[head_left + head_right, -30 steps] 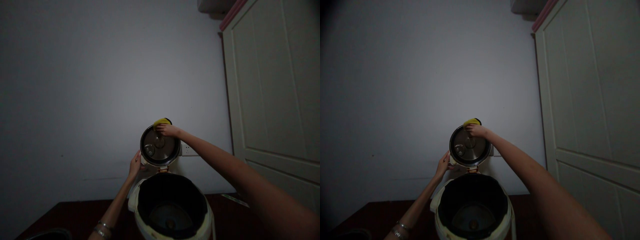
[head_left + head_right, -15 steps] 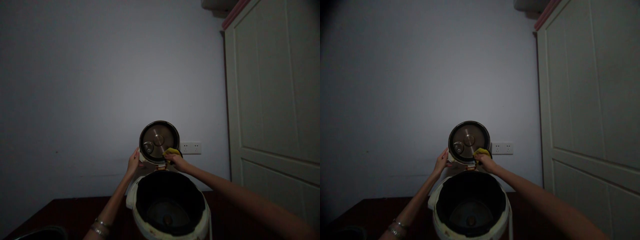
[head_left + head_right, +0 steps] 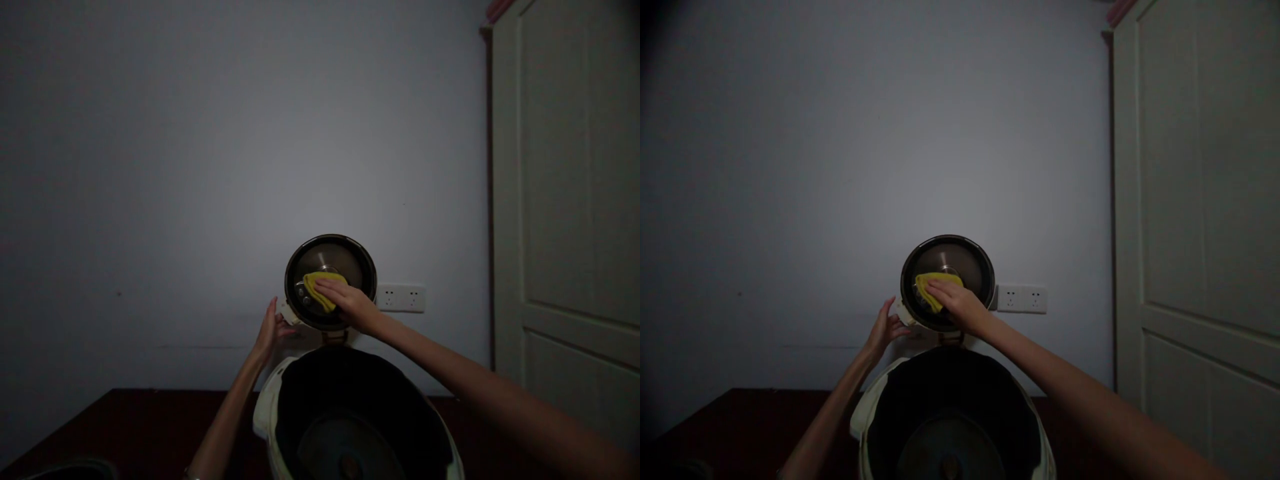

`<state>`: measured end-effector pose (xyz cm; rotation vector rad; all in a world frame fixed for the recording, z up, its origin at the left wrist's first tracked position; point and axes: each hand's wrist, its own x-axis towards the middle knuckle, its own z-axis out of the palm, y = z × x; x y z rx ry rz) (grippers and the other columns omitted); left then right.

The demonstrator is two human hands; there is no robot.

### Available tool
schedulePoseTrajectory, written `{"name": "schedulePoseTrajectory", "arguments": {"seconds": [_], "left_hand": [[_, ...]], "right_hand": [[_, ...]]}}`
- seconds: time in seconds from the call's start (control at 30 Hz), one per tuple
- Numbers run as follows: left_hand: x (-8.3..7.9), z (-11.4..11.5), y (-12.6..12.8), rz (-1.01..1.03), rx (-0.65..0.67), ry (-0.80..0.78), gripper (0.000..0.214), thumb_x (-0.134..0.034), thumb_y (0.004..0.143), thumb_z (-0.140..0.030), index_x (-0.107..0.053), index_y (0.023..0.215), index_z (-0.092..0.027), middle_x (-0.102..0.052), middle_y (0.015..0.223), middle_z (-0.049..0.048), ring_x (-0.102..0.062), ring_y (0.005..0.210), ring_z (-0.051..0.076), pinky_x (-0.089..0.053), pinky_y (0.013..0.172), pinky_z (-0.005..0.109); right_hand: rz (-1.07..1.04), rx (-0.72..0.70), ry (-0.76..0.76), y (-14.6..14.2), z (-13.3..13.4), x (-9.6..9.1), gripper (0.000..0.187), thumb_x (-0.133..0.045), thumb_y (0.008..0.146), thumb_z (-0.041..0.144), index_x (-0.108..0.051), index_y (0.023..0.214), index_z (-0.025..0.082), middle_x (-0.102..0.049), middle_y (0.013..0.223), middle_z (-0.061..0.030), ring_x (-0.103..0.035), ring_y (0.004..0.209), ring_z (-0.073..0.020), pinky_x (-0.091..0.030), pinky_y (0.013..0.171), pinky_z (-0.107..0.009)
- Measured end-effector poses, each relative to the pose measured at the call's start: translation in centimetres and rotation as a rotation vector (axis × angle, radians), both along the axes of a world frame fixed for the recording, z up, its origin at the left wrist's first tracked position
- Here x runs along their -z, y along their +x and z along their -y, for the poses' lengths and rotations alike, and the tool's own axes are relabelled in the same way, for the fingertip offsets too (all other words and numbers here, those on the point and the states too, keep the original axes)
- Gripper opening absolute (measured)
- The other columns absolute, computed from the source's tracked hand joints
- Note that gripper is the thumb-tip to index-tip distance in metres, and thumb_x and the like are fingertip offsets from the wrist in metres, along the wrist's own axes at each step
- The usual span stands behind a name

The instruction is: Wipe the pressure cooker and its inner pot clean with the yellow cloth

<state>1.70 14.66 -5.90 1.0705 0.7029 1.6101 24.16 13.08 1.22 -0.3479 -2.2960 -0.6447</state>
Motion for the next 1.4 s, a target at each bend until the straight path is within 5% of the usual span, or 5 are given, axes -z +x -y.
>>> {"name": "schedulePoseTrajectory", "arguments": {"seconds": [0.17, 0.33, 0.5, 0.87, 1.4], "left_hand": [[1.8, -0.4, -0.8, 0.133, 0.150, 0.030, 0.048, -0.029, 0.096, -0.044, -0.050, 0.126, -0.014, -0.069, 0.095, 0.0113, -0.066, 0.079, 0.020, -0.054, 0.071, 0.035], [2.8, -1.3, -0.5, 0.260, 0.219, 0.055, 0.038, -0.032, 0.096, -0.036, -0.054, 0.120, -0.016, -0.068, 0.101, 0.0090, -0.065, 0.088, 0.019, -0.052, 0.080, 0.035], [2.9, -2.1, -0.1, 0.337, 0.309, 0.148, 0.041, -0.035, 0.095, -0.039, -0.052, 0.126, -0.017, -0.062, 0.120, 0.0096, -0.059, 0.109, 0.019, -0.046, 0.095, 0.034], [3.0, -1.9, 0.1, 0.328, 0.322, 0.090, 0.050, -0.029, 0.096, -0.045, -0.039, 0.139, -0.021, -0.051, 0.137, 0.0103, -0.053, 0.120, 0.019, -0.045, 0.097, 0.034], [2.1, -0.3, 0.1, 0.264, 0.329, 0.060, 0.054, -0.027, 0.095, -0.051, -0.040, 0.139, -0.023, -0.048, 0.140, 0.0091, -0.050, 0.124, 0.021, -0.044, 0.098, 0.036]], "right_hand": [[0.303, -0.016, 0.277, -5.3, -1.5, -1.5, 0.033, -0.039, 0.095, 0.014, -0.054, 0.124, 0.011, -0.060, 0.127, -0.0154, -0.051, 0.123, -0.0213, -0.041, 0.103, -0.041], [0.495, -0.011, 0.232, -8.1, -3.1, -1.9, 0.039, -0.058, 0.084, 0.023, -0.057, 0.119, 0.005, -0.056, 0.129, -0.0205, -0.043, 0.129, -0.0276, -0.034, 0.107, -0.044], [0.349, -0.044, 0.066, -7.3, -4.1, -0.9, 0.039, -0.057, 0.084, 0.015, -0.056, 0.123, 0.011, -0.046, 0.140, -0.0193, -0.029, 0.138, -0.0244, -0.027, 0.111, -0.047], [0.635, -0.106, -0.003, -1.3, -4.3, 4.8, 0.022, -0.048, 0.090, 0.008, -0.067, 0.101, 0.008, -0.067, 0.114, -0.0167, -0.054, 0.120, -0.0196, -0.042, 0.103, -0.031], [0.600, -0.122, 0.215, -4.4, -5.3, 3.2, 0.031, -0.038, 0.097, 0.014, -0.059, 0.119, 0.007, -0.059, 0.128, -0.0134, -0.033, 0.136, -0.0180, -0.034, 0.111, -0.034]]}}
